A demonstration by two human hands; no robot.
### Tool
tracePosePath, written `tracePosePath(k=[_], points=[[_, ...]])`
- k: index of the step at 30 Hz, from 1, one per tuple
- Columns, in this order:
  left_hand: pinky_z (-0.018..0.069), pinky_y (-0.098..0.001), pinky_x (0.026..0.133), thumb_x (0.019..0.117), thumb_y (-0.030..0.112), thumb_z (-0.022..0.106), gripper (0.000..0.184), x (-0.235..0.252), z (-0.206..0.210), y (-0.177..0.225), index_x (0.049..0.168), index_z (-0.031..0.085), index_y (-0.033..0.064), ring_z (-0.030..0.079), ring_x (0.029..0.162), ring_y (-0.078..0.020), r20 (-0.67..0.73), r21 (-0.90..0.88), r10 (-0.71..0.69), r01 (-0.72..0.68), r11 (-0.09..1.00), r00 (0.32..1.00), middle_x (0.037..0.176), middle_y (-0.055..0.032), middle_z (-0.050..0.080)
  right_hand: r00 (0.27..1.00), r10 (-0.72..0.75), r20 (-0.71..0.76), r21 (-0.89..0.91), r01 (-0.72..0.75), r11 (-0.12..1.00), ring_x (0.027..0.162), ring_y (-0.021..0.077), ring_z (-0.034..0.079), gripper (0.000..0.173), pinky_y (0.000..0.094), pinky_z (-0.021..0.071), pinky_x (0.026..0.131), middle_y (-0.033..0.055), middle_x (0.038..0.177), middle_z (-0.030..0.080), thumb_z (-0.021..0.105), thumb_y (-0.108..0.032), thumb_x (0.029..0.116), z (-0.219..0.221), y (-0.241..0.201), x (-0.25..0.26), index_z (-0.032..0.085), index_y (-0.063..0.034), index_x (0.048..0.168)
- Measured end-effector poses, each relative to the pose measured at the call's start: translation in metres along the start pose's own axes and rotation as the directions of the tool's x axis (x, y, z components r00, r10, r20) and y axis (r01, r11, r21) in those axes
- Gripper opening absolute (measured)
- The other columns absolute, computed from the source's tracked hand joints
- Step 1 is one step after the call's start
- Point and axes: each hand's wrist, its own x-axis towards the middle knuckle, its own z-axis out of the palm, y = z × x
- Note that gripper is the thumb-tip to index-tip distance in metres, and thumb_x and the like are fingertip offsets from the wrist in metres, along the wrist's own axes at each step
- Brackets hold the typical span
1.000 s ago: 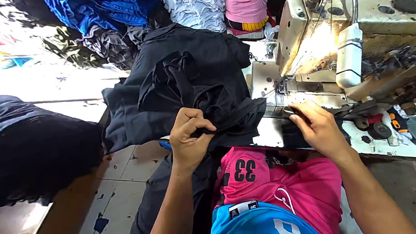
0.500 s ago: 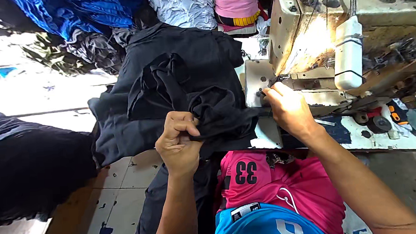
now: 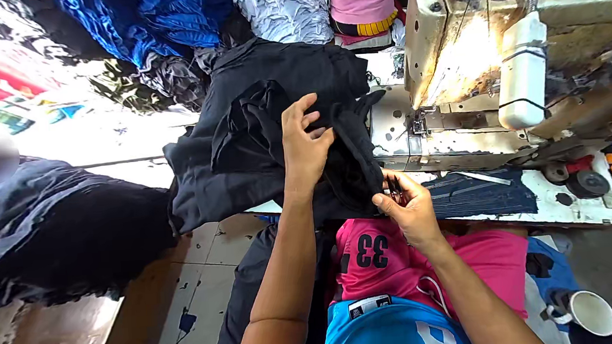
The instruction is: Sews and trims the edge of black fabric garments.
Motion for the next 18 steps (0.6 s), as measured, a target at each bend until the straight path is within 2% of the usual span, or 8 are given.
tracePosePath(k=[2, 4, 6, 9, 12, 14, 16, 18], points=[[0.0631, -0.0369, 0.082, 0.0909, 0.016, 0.076, 0.059, -0.024, 0.0, 0.01, 0.145, 0.052, 0.0125, 0.066, 0.112, -0.0212, -0.065, 0.12, -0.021, 0.028, 0.992, 0.998, 0.142, -0.0101, 0.055, 1.0, -0.013, -0.003, -0.012, 0.013, 1.0, 0.087, 0.0176, 0.069, 0.042, 0.0305, 0.0608, 0.076, 0.0122, 0.106, 0.071, 0.076, -0.005, 0.0906, 0.0, 0.003, -0.002, 0.066, 0.0015, 0.13], [0.0557, -0.0284, 0.057, 0.1017, 0.027, 0.065, 0.026, -0.055, 0.0, 0.024, 0.124, 0.062, 0.0139, 0.064, 0.072, -0.0132, -0.067, 0.14, -0.005, 0.014, 0.99, 0.998, 0.102, -0.0035, 0.067, 0.999, -0.033, 0.004, -0.03, 0.033, 0.999, 0.094, 0.0182, 0.07, 0.041, 0.0322, 0.0615, 0.083, 0.0121, 0.11, 0.072, 0.075, -0.005, 0.0912, -0.001, 0.004, -0.005, 0.065, 0.0015, 0.13], [0.0511, -0.0264, 0.044, 0.1078, 0.041, 0.051, 0.034, -0.068, 0.002, 0.032, 0.108, 0.069, 0.0116, 0.059, 0.051, -0.0116, 0.092, 0.035, -0.132, 0.129, 0.991, 0.987, 0.078, -0.0019, 0.069, 0.999, -0.04, 0.007, -0.062, 0.04, 0.997, 0.094, 0.0173, 0.071, 0.04, 0.0318, 0.0617, 0.084, 0.0111, 0.111, 0.073, 0.075, -0.005, 0.0913, -0.002, 0.003, -0.01, 0.066, 0.0015, 0.129], [0.0561, -0.0322, 0.047, 0.1065, 0.055, 0.045, 0.054, -0.066, 0.011, 0.038, 0.103, 0.07, 0.0078, 0.064, 0.051, -0.0171, 0.288, 0.013, -0.311, 0.321, 0.947, 0.906, 0.073, -0.0072, 0.071, 0.996, -0.084, -0.008, -0.232, 0.08, 0.97, 0.094, 0.0146, 0.071, 0.038, 0.0301, 0.0622, 0.082, 0.0085, 0.113, 0.073, 0.076, -0.01, 0.0924, -0.006, 0.005, -0.019, 0.068, -0.0005, 0.128], [0.0545, -0.0277, 0.047, 0.1048, 0.036, 0.06, 0.032, -0.062, 0.023, 0.038, 0.106, 0.067, 0.0054, 0.063, 0.05, -0.0152, 0.335, -0.11, -0.289, 0.342, 0.933, 0.897, 0.072, -0.0087, 0.069, 0.961, -0.248, -0.125, -0.4, 0.18, 0.898, 0.077, 0.0093, 0.065, 0.027, 0.0248, 0.059, 0.067, 0.0058, 0.096, 0.07, 0.071, -0.009, 0.0944, -0.012, -0.003, -0.032, 0.07, 0.0014, 0.119], [0.0576, -0.027, 0.052, 0.1017, 0.018, 0.066, 0.015, -0.061, 0.031, 0.033, 0.101, 0.06, 0.0042, 0.066, 0.055, -0.014, 0.335, -0.228, -0.206, 0.291, 0.929, 0.92, 0.073, -0.0083, 0.068, 0.936, -0.32, -0.149, -0.297, 0.267, 0.917, 0.066, 0.0055, 0.058, 0.019, 0.0206, 0.0521, 0.057, 0.0031, 0.087, 0.066, 0.065, -0.007, 0.098, -0.018, -0.031, -0.043, 0.069, 0.0018, 0.115], [0.0607, -0.0291, 0.06, 0.1009, 0.013, 0.065, 0.01, -0.064, 0.037, 0.032, 0.1, 0.059, 0.0052, 0.068, 0.063, -0.0141, 0.322, -0.342, -0.152, 0.265, 0.902, 0.934, 0.078, -0.0072, 0.068, 0.942, -0.33, -0.058, -0.052, 0.327, 0.944, 0.062, 0.003, 0.054, 0.022, 0.0183, 0.0466, 0.051, 0.0012, 0.092, 0.066, 0.059, -0.02, 0.1055, -0.026, -0.071, -0.059, 0.07, -0.0062, 0.119], [0.0617, -0.0307, 0.065, 0.1009, 0.011, 0.065, 0.007, -0.07, 0.041, 0.034, 0.102, 0.06, 0.0059, 0.068, 0.068, -0.0138, 0.316, -0.415, -0.133, 0.263, 0.871, 0.94, 0.084, -0.0064, 0.068, 0.927, -0.36, 0.104, 0.08, 0.353, 0.932, 0.072, 0.0026, 0.064, 0.029, 0.0174, 0.0538, 0.059, -0.0031, 0.1, 0.071, 0.051, -0.035, 0.1085, -0.033, -0.123, -0.076, 0.071, -0.0168, 0.118]])
